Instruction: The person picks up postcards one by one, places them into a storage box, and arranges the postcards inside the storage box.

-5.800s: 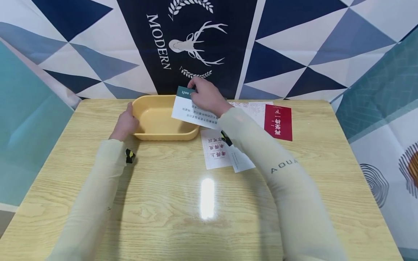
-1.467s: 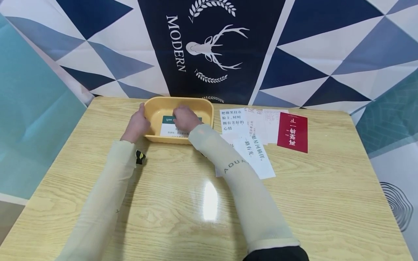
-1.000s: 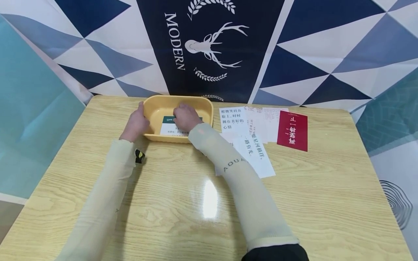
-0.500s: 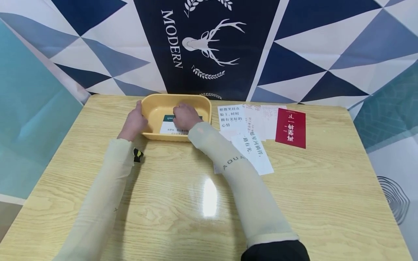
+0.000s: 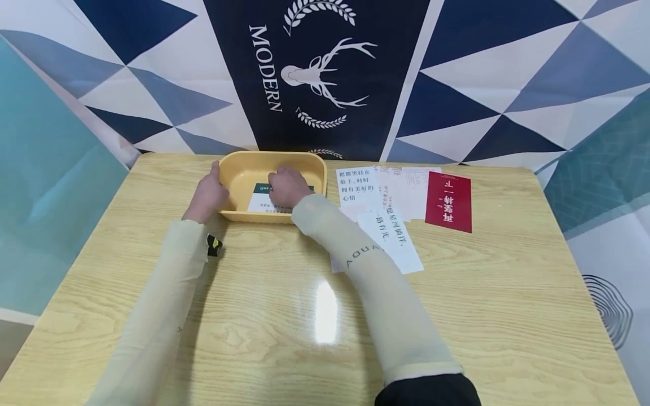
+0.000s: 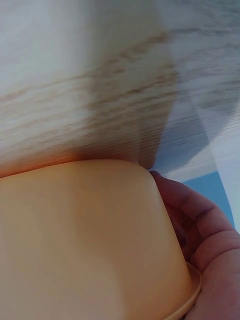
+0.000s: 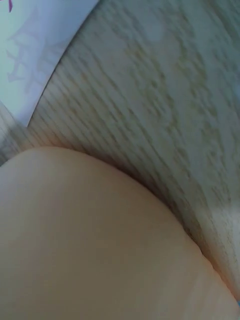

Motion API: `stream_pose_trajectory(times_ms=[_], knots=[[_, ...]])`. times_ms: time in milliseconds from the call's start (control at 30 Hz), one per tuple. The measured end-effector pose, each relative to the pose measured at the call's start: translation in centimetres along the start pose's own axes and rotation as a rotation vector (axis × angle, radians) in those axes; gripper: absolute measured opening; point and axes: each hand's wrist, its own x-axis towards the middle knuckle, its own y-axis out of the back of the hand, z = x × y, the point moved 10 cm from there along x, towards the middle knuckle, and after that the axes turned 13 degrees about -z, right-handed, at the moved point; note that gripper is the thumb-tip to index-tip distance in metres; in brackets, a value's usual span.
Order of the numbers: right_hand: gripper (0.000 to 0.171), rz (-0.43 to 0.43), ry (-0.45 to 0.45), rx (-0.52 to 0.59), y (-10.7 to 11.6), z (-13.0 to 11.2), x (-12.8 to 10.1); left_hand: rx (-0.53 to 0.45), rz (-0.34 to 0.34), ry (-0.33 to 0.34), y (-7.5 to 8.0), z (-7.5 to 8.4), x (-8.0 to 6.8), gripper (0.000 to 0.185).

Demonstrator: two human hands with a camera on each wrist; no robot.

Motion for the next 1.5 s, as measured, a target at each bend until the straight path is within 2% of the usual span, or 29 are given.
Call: stream_pose_trajectory(times_ms=[133,233,400,667,833,1167,1300,1500], knots=[[0.018,-0.008,0.022,-0.005,-0.4,-0.1,-0.4,-0.008,0.004,-0.018,-0.4,-0.1,0.1,0.077],[0.024,0.0,0.014,-0.003,-0.2,0.0,-0.7,0.007,0.006,-0.019,-0.5,0.0,0.2,0.076],[0.035,0.034,0.01,-0.026,1.1,0.4,-1.2,0.034,0.013,-0.02,-0.3,-0.1,0.5,0.075],[0.037,0.056,-0.018,-0.032,3.0,1.5,-2.8,0.033,0.029,-0.034,0.2,-0.1,0.2,0.078],[0.037,0.095,-0.029,-0.023,4.6,2.1,-5.0,0.042,0.02,-0.033,0.1,-0.1,0.1,0.076],[0.04,0.193,-0.109,0.08,7.2,5.2,-9.6,0.024,0.005,-0.015,0.1,0.0,-0.1,0.079],[0.042,0.243,-0.147,0.118,7.7,6.9,-11.8,0.014,-0.004,-0.015,0.1,0.0,-0.1,0.078],[0.045,0.263,-0.256,0.212,7.7,10.3,-15.2,-0.001,-0.023,-0.023,-0.1,0.1,-0.2,0.078]])
